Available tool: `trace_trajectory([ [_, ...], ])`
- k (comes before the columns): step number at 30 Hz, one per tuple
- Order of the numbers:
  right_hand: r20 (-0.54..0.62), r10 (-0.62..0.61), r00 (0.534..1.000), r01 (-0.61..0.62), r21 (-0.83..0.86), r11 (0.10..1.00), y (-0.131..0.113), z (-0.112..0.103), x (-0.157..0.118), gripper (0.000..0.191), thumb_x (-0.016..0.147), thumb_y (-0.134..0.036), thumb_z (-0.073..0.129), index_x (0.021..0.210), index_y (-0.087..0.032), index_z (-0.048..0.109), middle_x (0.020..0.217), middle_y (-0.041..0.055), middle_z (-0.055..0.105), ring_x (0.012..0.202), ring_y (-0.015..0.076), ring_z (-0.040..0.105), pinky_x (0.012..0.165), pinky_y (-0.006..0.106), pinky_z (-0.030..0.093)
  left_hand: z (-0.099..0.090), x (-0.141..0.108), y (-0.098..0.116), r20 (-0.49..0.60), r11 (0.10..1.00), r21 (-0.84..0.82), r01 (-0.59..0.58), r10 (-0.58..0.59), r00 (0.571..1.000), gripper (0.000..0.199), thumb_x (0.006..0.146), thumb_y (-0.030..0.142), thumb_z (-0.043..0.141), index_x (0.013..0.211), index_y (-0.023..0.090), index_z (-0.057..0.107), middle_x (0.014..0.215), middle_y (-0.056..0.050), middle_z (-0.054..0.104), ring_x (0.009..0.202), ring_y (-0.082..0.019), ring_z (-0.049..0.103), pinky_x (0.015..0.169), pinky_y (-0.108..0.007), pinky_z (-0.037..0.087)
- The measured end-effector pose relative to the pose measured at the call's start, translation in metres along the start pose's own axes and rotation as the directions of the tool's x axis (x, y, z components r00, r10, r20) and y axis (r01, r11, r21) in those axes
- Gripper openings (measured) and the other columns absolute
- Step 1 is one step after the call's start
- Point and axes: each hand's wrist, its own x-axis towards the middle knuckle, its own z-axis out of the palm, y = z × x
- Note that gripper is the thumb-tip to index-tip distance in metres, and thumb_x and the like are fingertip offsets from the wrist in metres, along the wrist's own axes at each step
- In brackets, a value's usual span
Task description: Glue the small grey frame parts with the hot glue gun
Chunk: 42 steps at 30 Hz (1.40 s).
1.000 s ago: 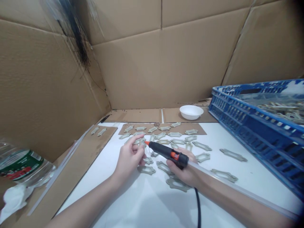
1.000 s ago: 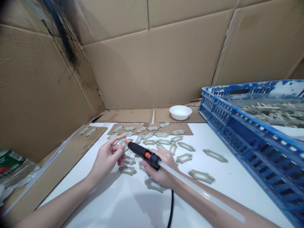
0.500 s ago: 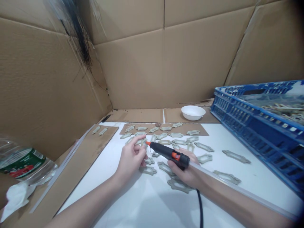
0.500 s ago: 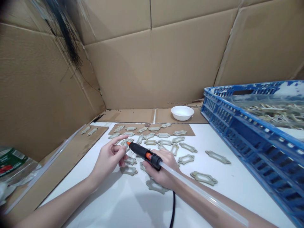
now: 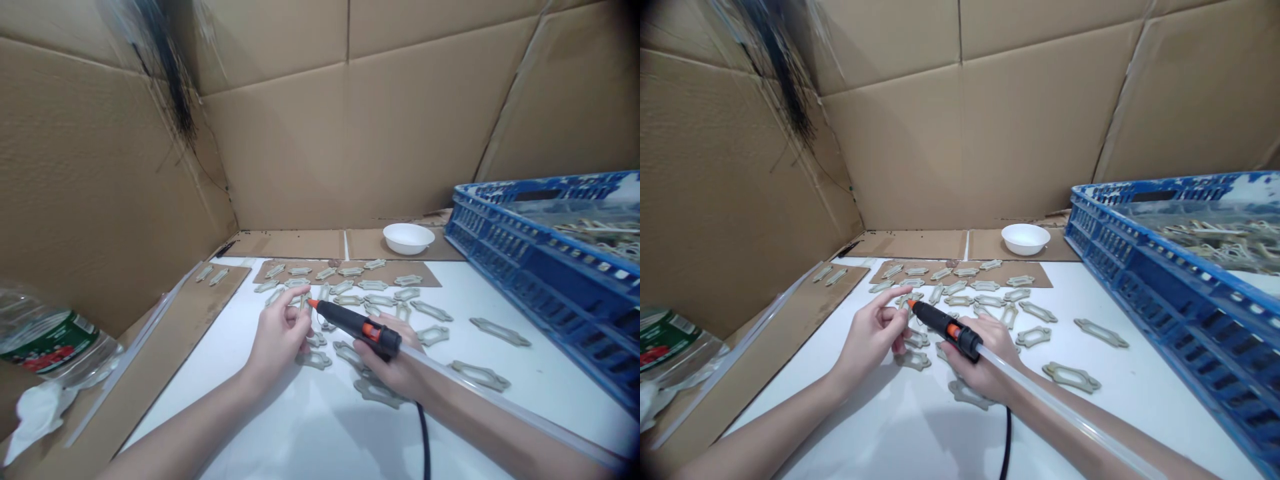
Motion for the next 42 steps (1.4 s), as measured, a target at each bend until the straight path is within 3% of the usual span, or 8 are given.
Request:
trace_trajectory([
  [9, 0.019, 0.045, 0.999, -0.045, -0.02, 0.999, -0.005, -0.002, 0.0, 0.023, 0.08, -0.03, 0.046, 0.061, -0.02, 0.04, 0.052, -0.0027, 0.044, 0.049, 0.0111, 0.042, 0.055, 0.025, 0.035, 0.0, -0.001, 0.001, -0.016, 0.999, 0.028, -0.016, 0.016, 1.0, 0.037, 0.076, 0.031, 0.048, 0.111, 0.019, 0.051, 0.049, 0.005, 0.051, 0.038, -0.009, 0.047, 0.041, -0.019, 0.041],
  [16, 0.012, 0.028, 1.0, -0.027, -0.024, 0.999, -0.006, -0.002, 0.001, 0.021, 0.08, -0.03, 0.047, 0.062, -0.02, 0.04, 0.051, -0.0032, 0.043, 0.048, 0.0111, 0.042, 0.054, 0.025, 0.034, -0.001, -0.001, -0.004, -0.031, 0.991, 0.112, -0.071, 0.075, 0.997, 0.035, 0.078, 0.03, 0.046, 0.111, 0.021, 0.052, 0.049, 0.004, 0.052, 0.041, -0.009, 0.048, 0.044, -0.019, 0.041],
  [26, 0.006, 0.013, 1.0, -0.013, -0.05, 0.999, -0.006, -0.003, 0.001, 0.021, 0.081, -0.03, 0.045, 0.062, -0.02, 0.042, 0.051, -0.0027, 0.046, 0.047, 0.0111, 0.043, 0.054, 0.025, 0.035, -0.001, 0.0, -0.003, -0.026, 0.991, 0.11, -0.071, 0.075, 0.997, 0.036, 0.078, 0.031, 0.045, 0.112, 0.02, 0.05, 0.05, 0.004, 0.051, 0.041, -0.01, 0.048, 0.044, -0.02, 0.04],
  [32, 0.012, 0.102, 0.995, -0.1, -0.107, 0.989, -0.004, -0.001, 0.003, 0.024, 0.08, -0.032, 0.046, 0.06, -0.02, 0.044, 0.05, -0.0024, 0.048, 0.046, 0.0121, 0.046, 0.049, 0.024, 0.034, -0.001, -0.002, -0.002, -0.062, 0.977, 0.164, -0.133, 0.144, 0.988, 0.036, 0.079, 0.03, 0.044, 0.113, 0.021, 0.05, 0.048, 0.006, 0.047, 0.046, -0.011, 0.049, 0.048, -0.021, 0.039],
  [35, 0.003, 0.135, 0.991, -0.134, -0.087, 0.987, -0.004, -0.002, 0.004, 0.026, 0.08, -0.033, 0.046, 0.058, -0.02, 0.042, 0.049, -0.0028, 0.046, 0.045, 0.0116, 0.045, 0.048, 0.024, 0.034, -0.003, 0.0, 0.001, -0.174, 0.98, 0.104, -0.171, 0.188, 0.967, 0.041, 0.081, 0.032, 0.044, 0.12, 0.02, 0.042, 0.059, 0.003, 0.054, 0.058, -0.012, 0.053, 0.057, -0.022, 0.041],
  [38, 0.001, 0.109, 0.994, -0.109, -0.07, 0.992, -0.004, -0.002, 0.003, 0.025, 0.08, -0.032, 0.045, 0.059, -0.02, 0.04, 0.05, -0.0025, 0.045, 0.046, 0.0116, 0.044, 0.05, 0.024, 0.036, -0.006, 0.005, 0.0, -0.279, 0.984, 0.021, -0.175, 0.174, 0.944, 0.033, 0.082, 0.036, 0.044, 0.11, 0.019, 0.044, 0.073, -0.001, 0.06, 0.063, -0.012, 0.053, 0.057, -0.021, 0.039],
  [42, 0.011, 0.085, 0.996, -0.084, -0.042, 0.996, -0.003, -0.002, 0.001, 0.023, 0.08, -0.031, 0.045, 0.06, -0.02, 0.04, 0.051, -0.0026, 0.044, 0.048, 0.0113, 0.042, 0.053, 0.025, 0.037, -0.009, 0.014, -0.006, -0.267, 0.986, -0.108, -0.123, 0.091, 0.959, 0.02, 0.081, 0.038, 0.044, 0.089, 0.02, 0.044, 0.082, -0.002, 0.061, 0.056, -0.009, 0.048, 0.051, -0.019, 0.035],
])
